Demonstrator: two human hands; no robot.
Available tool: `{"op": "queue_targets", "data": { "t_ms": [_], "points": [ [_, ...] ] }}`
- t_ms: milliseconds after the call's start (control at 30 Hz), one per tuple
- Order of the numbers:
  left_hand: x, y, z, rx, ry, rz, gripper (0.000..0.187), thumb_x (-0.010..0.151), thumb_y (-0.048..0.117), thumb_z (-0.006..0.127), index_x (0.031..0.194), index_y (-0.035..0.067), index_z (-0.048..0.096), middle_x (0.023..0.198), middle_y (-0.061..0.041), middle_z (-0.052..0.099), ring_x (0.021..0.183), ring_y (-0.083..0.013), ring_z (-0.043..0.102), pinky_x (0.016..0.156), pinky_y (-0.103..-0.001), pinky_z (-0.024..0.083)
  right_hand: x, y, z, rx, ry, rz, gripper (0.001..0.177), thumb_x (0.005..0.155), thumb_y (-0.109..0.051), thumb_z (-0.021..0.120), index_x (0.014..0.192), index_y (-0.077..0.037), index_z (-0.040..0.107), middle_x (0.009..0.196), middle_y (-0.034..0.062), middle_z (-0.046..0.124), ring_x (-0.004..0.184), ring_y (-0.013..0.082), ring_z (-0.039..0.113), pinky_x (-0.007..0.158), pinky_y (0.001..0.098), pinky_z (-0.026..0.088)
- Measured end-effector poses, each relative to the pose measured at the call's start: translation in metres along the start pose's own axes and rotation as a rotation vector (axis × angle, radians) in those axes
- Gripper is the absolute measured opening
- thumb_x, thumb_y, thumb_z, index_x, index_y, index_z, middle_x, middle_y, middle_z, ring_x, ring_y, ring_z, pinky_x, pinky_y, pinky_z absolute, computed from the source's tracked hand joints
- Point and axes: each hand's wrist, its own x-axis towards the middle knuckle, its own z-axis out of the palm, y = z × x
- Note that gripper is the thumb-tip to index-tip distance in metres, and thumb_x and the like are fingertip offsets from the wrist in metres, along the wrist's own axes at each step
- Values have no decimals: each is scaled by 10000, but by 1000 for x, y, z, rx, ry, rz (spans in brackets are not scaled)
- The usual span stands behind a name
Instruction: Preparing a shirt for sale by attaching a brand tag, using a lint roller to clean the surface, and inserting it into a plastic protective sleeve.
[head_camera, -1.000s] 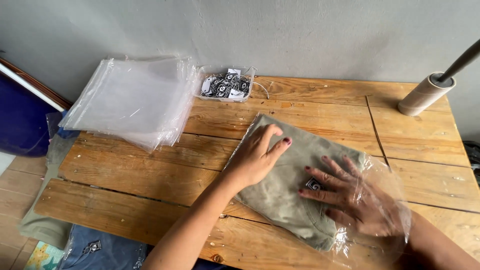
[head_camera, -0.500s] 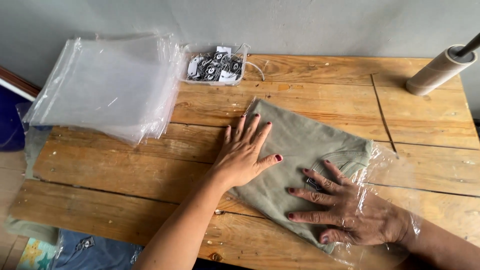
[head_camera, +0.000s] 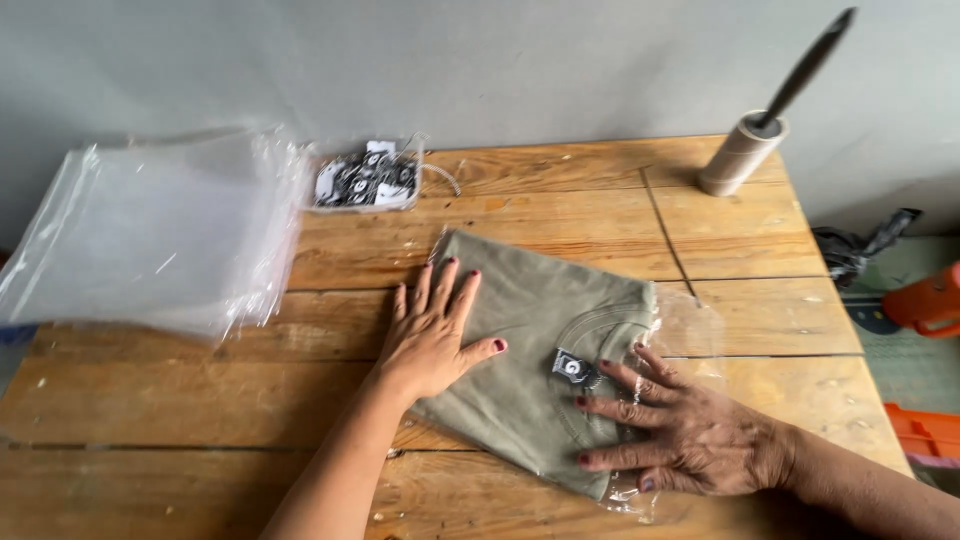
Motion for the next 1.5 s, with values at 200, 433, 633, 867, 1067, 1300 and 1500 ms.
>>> {"op": "queue_targets", "data": {
  "t_ms": [200, 433, 633, 867, 1067, 1300, 1500],
  "points": [
    [2, 6, -5, -28, -60, -87, 1012, 864, 823, 237, 1652, 226, 23, 1735, -80, -67, 1576, -377, -86, 1211, -650, 2, -40, -1, -9, -97, -34, 226, 606, 1078, -505, 336, 1619, -238, 391, 1695, 103, 278, 1560, 373, 146, 1242, 537, 19],
    [44, 67, -37, -19, 172, 196, 648, 957, 419, 575, 1525, 179, 377, 1587, -49, 393, 1500, -313, 240, 1187, -686, 92, -70, -62, -4, 508, 303, 959, 439, 908, -346, 598, 1287, -208, 772, 1212, -49, 862, 1114, 120, 801, 954, 304, 588],
    [114, 108, -37, -84, -93, 253, 748, 781, 345, 661, 1478, 224, 419, 1471, -48, 556, 1409, -305, 410, 1224, -686, 8, -46, -101, 25, 1368, 489, 1119, 543, 838, -275, 726, 1356, -122, 682, 1247, 8, 748, 877, 140, 694, 732, 297, 594],
    [81, 93, -123, -263, -139, 337, 80, 762, 228, 721, 799, 172, 677, 938, 5, 646, 821, -154, 554, 712, -329, 398, -74, -84, 29, 1063, 786, 1085, 260, 910, -117, 722, 1132, 1, 789, 962, 80, 770, 929, 157, 727, 866, 279, 545],
    [-35, 82, -221, -564, 283, 485, 122, 917, 141, 786, 894, 126, 667, 751, 73, 561, 704, -53, 466, 644, -237, 377, -61, -52, -29, 1213, 1049, 731, 1382, 475, -687, 859, 1615, -177, 266, 1580, 188, 474, 1494, 296, 433, 1158, 522, 352],
    [-42, 57, -225, -897, 498, 517, 195, 842, 76, 825, 875, 85, 632, 669, 69, 464, 696, -66, 449, 620, -212, 410, 49, -22, -100, 948, 1258, 630, 1006, 729, -92, 764, 1612, -93, 282, 1311, 138, 588, 1233, 238, 595, 1087, 421, 436],
    [-14, 8, -188, -1318, 415, 250, 561, 737, 30, 895, 1233, 91, 640, 914, -48, 769, 809, -110, 707, 754, -242, 589, 66, 56, -97, 921, 1321, 639, 110, 970, -145, 716, 1061, -86, 731, 801, -52, 611, 720, 54, 494, 723, 214, 388]
  ]
}}
